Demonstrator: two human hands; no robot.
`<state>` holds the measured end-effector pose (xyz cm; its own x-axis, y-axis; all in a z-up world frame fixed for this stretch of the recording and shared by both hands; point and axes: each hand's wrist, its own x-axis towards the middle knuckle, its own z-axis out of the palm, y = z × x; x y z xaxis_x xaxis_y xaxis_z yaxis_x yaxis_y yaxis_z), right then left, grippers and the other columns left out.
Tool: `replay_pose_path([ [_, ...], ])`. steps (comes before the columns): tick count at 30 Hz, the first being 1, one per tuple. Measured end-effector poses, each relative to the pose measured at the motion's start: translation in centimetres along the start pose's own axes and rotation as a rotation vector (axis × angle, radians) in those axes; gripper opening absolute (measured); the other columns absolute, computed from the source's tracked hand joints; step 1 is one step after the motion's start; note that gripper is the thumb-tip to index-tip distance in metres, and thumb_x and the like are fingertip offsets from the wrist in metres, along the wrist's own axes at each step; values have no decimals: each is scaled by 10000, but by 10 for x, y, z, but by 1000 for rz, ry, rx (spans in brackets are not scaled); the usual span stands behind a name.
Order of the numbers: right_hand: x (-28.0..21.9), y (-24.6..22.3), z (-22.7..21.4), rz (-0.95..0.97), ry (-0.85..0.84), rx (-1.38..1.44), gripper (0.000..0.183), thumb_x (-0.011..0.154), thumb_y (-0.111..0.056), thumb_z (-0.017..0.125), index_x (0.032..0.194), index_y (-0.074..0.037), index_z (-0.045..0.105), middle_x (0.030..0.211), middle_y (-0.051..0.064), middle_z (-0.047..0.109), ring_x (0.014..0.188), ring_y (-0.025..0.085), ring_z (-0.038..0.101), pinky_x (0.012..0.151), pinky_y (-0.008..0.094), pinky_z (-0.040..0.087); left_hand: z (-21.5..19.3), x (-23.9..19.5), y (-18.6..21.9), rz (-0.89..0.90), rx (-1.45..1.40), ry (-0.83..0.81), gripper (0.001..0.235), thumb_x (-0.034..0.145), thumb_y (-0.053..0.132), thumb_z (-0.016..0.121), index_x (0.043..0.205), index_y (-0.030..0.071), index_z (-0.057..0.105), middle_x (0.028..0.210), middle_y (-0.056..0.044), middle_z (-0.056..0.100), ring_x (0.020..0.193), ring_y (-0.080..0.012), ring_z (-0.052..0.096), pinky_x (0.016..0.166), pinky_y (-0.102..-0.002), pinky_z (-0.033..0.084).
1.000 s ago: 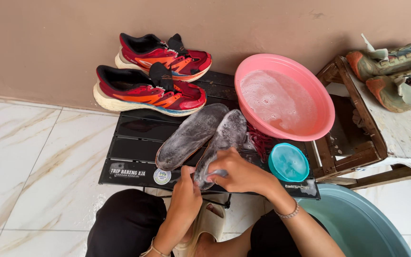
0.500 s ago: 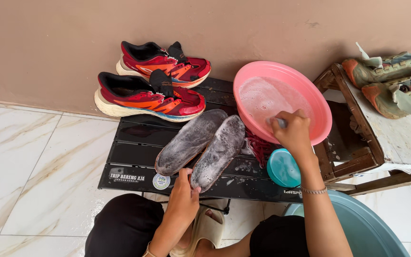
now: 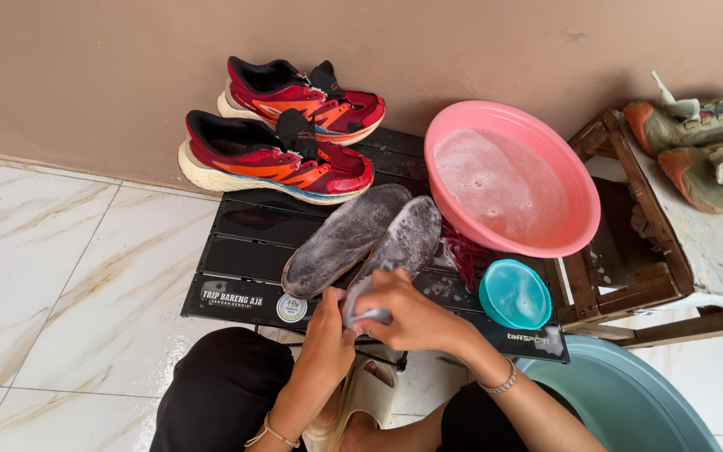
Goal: The person scrubs the soles of a pair of dark shoes with a brush and soapy water. They then remove the red shoelaces and scrub them in a small blue bowl of water.
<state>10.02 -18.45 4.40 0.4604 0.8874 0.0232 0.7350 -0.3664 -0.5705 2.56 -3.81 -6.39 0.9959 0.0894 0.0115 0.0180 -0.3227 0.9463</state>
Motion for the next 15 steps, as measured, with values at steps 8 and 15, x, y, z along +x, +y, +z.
replay_pose_path([
  [8, 5, 0, -4, 28, 67, -242, 121, 863, -147, 674, 744, -167, 676, 665, -15, 607, 820, 206, 503, 807, 406, 287, 0, 1, -2, 66, 59, -6, 418, 812, -63, 657, 1144, 80, 449, 1102, -145, 618, 1020, -322, 625, 829, -409, 477],
  [15, 3, 20, -17, 250, 75, -445, 197, 889, -231, 688, 725, -123, 670, 664, 21, 607, 900, 242, 535, 859, 415, 309, 1, 0, 0, 62, 77, -29, 428, 851, -72, 655, 1195, 55, 436, 1230, -185, 556, 1121, -304, 615, 913, -394, 503],
])
